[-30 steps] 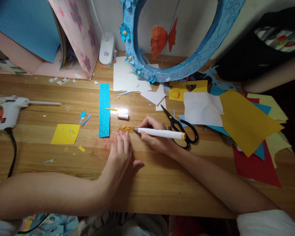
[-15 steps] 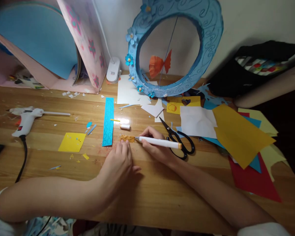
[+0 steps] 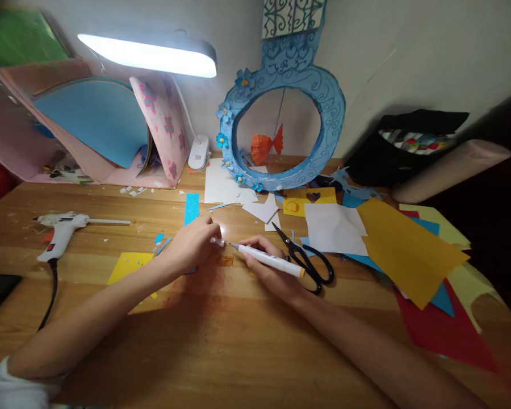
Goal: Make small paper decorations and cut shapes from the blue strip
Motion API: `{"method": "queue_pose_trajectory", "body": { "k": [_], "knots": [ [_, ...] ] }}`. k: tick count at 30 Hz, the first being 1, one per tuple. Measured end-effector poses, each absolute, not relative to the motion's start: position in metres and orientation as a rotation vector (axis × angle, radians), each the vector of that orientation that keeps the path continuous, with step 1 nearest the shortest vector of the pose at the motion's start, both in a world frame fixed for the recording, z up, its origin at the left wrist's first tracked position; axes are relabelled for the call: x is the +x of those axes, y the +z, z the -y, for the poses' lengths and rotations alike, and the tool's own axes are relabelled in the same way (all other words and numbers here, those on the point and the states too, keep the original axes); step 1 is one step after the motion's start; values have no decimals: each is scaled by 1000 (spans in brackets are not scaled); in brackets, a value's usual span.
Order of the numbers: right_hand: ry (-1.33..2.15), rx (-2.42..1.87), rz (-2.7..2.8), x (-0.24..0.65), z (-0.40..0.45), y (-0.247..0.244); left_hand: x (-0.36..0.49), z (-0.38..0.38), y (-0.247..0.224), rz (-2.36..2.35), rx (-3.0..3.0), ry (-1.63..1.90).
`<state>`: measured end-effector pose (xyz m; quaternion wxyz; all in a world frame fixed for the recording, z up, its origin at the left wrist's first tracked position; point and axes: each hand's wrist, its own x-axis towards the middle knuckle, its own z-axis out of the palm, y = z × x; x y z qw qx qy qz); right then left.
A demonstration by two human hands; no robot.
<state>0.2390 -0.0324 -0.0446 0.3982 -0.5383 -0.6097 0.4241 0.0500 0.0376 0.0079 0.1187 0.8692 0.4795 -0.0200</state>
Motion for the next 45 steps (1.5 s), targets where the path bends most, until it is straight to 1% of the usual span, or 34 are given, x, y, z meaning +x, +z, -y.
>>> {"method": "queue_pose_trajectory", "body": {
  "k": [2,6,13,19,24,29,35,38,42,45],
  "knots": [
    [1075,-1367,1545,238,33,-42,48,-42,-1,-1349,2549,3],
    [1072,-1325,1498,240,33,-41,46,-46,-9,-1177,2467,236],
    [1159,-1146,1301,244,33,-50,52,-41,5,-785,2263,418],
    [1245,-928,1152,242,29,-56,58,-32,6,-763,2539,585],
    [1222,-948,1069,237,36,-50,58,-24,9,-637,2741,741],
    [1273,-949,959,228,43,-40,58,-21,13,-599,2913,783],
    [1354,-925,847,223,49,-28,58,-17,9,-564,2895,831],
    [1320,-950,929,227,51,-26,60,-12,8,-638,2677,886],
    [1226,-930,1191,237,48,-22,63,-11,14,-730,2385,927],
    [1092,-1026,1379,252,42,-13,62,-20,18,-795,2313,844]
  ]
}}
